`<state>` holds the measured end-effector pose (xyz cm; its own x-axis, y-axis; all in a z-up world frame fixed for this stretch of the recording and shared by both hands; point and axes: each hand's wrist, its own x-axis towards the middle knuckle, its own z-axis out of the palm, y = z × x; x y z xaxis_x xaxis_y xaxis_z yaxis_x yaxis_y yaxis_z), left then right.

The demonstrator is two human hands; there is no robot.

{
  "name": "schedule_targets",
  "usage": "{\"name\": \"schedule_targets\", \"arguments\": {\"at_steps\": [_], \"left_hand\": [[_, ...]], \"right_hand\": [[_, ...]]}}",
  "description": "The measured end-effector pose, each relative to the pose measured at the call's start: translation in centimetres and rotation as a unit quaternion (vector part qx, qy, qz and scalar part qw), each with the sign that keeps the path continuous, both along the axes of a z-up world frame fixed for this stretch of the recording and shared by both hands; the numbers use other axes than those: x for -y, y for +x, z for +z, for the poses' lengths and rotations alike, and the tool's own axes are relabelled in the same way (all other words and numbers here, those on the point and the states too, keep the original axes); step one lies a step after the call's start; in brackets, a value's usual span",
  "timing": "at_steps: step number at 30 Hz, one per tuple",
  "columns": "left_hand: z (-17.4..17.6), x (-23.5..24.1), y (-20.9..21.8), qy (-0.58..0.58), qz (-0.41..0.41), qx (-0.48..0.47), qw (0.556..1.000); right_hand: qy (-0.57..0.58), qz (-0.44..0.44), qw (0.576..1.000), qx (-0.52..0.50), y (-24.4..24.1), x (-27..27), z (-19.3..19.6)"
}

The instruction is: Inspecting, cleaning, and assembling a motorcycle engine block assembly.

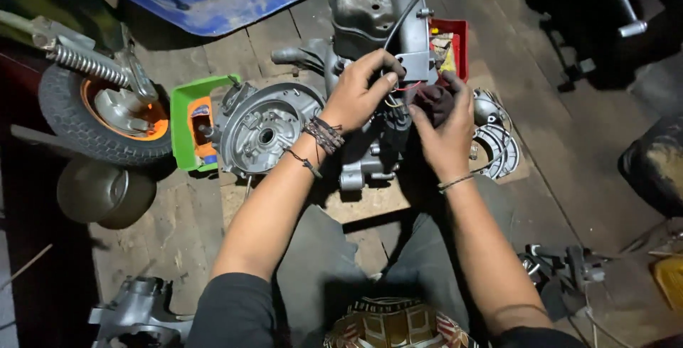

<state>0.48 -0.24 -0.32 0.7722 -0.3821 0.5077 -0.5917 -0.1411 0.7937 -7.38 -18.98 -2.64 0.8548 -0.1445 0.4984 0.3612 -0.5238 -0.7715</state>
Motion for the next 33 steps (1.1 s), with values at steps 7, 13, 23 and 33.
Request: {"name": "schedule_targets", "arguments": {"at_steps": [7,13,23,33], "left_hand": [[-0.1,-0.1,0.1,-0.002,-0.008,0.014,1.0],[1.0,0.1,-0.4,-0.002,-0.016,0.022,1.0],[2.6,0.1,-1.6,0.044,0.023,0.007,0.999],[2.1,0.3,-2.1,0.06,0.041,-0.012,0.997]], "right_hand": [[0.19,0.043,0.981,-0.012,0.8,2.3,-2.5],[0.308,-0.045,0.949,0.048,1.5,3.1,-2.7],[0.123,0.005,0.982,0.143,0.3,0.5,-0.2],[-0.181,0.047,0.982,0.004,-2.5,1.8,3.2]]}}
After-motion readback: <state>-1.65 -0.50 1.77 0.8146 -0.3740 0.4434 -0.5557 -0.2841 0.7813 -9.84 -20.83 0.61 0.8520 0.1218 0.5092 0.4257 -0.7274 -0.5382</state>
